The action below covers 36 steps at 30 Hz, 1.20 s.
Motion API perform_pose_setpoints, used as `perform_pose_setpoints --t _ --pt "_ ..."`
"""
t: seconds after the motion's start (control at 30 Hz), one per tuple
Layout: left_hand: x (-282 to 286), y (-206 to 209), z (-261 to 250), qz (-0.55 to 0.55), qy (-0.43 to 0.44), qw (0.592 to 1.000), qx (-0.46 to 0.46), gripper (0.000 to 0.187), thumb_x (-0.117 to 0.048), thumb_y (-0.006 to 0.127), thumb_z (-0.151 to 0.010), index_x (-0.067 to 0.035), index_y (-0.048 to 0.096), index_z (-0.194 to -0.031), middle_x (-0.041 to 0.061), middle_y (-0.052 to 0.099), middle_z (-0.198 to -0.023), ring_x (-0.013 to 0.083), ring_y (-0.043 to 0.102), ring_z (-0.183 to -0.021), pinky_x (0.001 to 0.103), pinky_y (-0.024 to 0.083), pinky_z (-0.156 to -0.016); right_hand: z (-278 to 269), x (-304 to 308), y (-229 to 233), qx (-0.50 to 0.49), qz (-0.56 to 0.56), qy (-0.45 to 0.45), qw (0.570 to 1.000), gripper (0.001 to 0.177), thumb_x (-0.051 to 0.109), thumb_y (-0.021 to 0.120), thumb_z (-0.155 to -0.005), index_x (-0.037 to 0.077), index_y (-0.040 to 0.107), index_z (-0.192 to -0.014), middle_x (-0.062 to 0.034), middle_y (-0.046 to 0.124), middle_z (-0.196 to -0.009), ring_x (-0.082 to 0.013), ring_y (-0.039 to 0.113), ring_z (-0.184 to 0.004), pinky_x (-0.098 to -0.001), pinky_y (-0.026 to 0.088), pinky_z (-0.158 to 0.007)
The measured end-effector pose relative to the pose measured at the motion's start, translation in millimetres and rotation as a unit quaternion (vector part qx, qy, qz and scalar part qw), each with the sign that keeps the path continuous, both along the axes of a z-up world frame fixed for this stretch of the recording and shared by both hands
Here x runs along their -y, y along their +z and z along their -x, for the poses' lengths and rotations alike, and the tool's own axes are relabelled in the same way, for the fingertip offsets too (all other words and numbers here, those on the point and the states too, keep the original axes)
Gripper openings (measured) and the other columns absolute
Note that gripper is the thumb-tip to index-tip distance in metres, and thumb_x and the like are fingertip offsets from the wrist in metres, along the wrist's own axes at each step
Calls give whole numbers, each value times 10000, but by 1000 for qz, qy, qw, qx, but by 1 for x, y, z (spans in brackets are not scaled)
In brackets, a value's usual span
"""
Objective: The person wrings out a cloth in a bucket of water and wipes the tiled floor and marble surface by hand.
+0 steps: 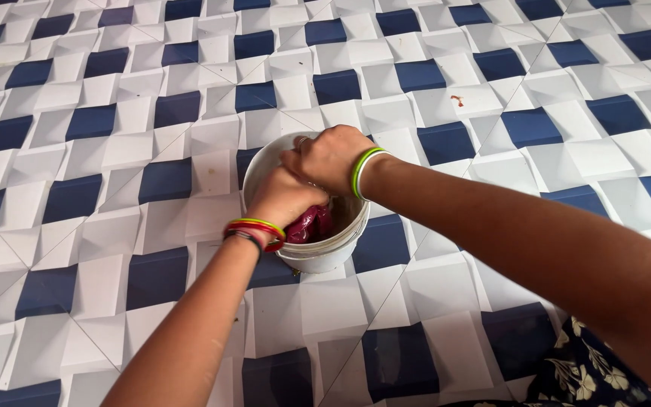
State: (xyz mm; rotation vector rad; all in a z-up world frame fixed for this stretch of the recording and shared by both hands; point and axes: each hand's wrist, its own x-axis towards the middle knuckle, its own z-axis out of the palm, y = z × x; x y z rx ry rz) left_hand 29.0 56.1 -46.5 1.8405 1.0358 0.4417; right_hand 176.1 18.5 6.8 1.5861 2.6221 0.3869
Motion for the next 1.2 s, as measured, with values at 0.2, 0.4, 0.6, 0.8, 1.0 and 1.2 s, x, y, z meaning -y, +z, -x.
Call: perform_pose_setpoints --t 0.2,0.4,0.6,0.8,1.0,1.2 --pt "19 10 -11 -140 104 961 -215 229 -227 769 -777 -109 771 -973 159 743 -985 384 704 -968 469 571 -831 6 -12 -8 -63 207 -179 960 425 325 773 -788 175 704 -1180 -139 747 -1084 -315 716 -1007 -418 576 -887" --pt "18 18 -4 -356 143 913 -137 399 -68 760 -718 -81 713 -1115 203 727 -1016 408 692 -956 497 565 -786 -20 -25 -37 -420 248 -211 847 731 171 816 -646 106 561 -1329 -155 748 -1125 -337 760 -1006 -418 624 -881" --pt "-1 34 -5 -76 182 917 345 335 -71 767 -777 -44 718 -1108 38 746 -972 190 693 -851 349 578 -787 -16 3 -55 -605 288 -90 737 1166 156 1009 -613 76 299 -1534 -140 598 -1396 -252 595 -1281 -354 491 -1033" --pt "-10 33 -27 27 234 876 420 407 -164 820 -796 -9 712 -1156 47 747 -1010 151 696 -837 322 588 -773 6 19 -51 -785 287 -104 539 1271 191 953 -546 130 207 -1574 -176 628 -1313 -423 642 -1222 -565 596 -942" --pt "35 34 -21 -136 153 900 385 480 -396 669 -1005 -65 642 -1351 67 704 -1317 180 656 -1213 320 476 -1055 28 31 -39 -512 -199 44 834 1039 197 885 -696 -55 241 -1472 -352 530 -1284 -558 595 -1101 -548 518 -928" --pt "35 49 -26 -104 193 948 230 491 -453 661 -931 -64 690 -1229 113 773 -1142 223 738 -1074 348 534 -931 32 8 -46 -550 -79 -223 801 521 296 695 -893 -24 465 -1234 -267 706 -885 -460 680 -852 -531 545 -733"
